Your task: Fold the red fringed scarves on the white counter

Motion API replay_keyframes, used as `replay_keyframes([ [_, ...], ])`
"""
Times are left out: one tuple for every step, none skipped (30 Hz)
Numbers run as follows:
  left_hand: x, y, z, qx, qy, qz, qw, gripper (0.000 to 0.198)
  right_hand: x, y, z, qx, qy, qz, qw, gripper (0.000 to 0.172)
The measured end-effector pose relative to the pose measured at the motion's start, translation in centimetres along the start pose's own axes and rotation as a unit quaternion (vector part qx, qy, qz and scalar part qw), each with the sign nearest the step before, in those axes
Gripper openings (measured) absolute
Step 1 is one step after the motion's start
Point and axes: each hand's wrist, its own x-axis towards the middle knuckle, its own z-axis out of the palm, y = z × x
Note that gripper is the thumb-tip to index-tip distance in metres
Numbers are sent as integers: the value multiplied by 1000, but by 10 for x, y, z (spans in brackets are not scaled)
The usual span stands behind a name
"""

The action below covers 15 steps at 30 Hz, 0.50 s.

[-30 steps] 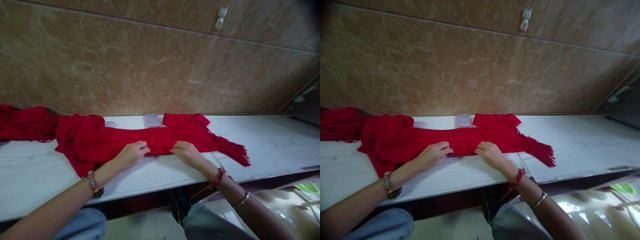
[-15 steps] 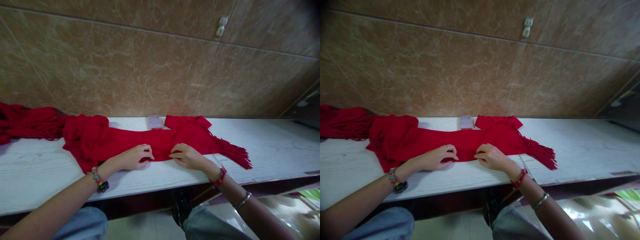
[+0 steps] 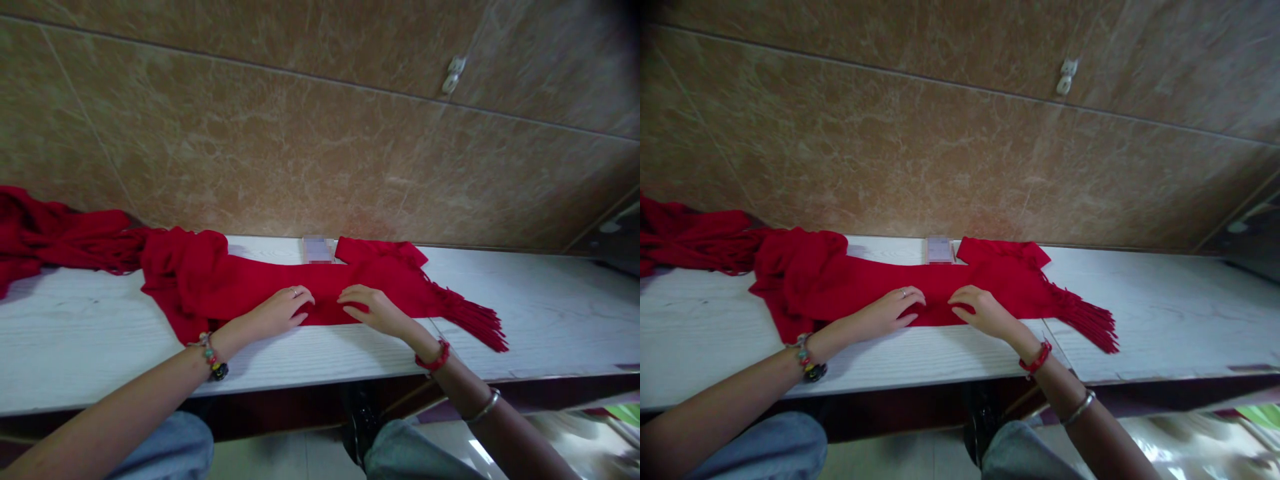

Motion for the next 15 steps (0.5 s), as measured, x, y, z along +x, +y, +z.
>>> replay_keyframes([
  [-1,-1,2,20,0,-32,999,39,6,-1,2,-28,8,24,999,29],
  [-2,-2,4,38,-6,-68,997,48,13,-3,4,-59,10,45,997,36],
  [-3,-3,5,54,-18,-105,993,58,19,-6,7,-90,7,60,994,43],
  [-4,-4,6,67,-34,-139,987,65,25,-10,11,-119,-1,69,991,49],
  [-5,-4,6,77,-50,-167,982,71,31,-14,15,-143,-14,71,987,53],
  [-5,-4,6,84,-64,-189,976,76,35,-19,20,-160,-28,68,984,54],
  [-5,-4,6,89,-74,-203,972,79,38,-23,25,-170,-45,62,982,54],
  [-5,-3,5,94,-80,-211,970,80,40,-27,30,-175,-64,54,981,54],
  [-5,-2,4,97,-84,-215,968,81,41,-31,35,-175,-82,48,980,54],
  [-5,-2,2,99,-87,-218,967,82,40,-33,39,-173,-98,45,979,54],
  [-5,-1,1,100,-91,-221,966,82,37,-34,41,-171,-112,46,978,53],
  [-5,-1,1,100,-94,-223,965,82,33,-33,42,-169,-122,49,977,53],
  [-5,-1,0,100,-98,-225,964,83,28,-31,41,-168,-129,54,976,52],
  [-5,-1,0,100,-100,-228,963,84,22,-26,39,-171,-132,61,975,52],
  [-5,-2,0,101,-100,-230,963,85,14,-20,35,-177,-133,68,973,51],
])
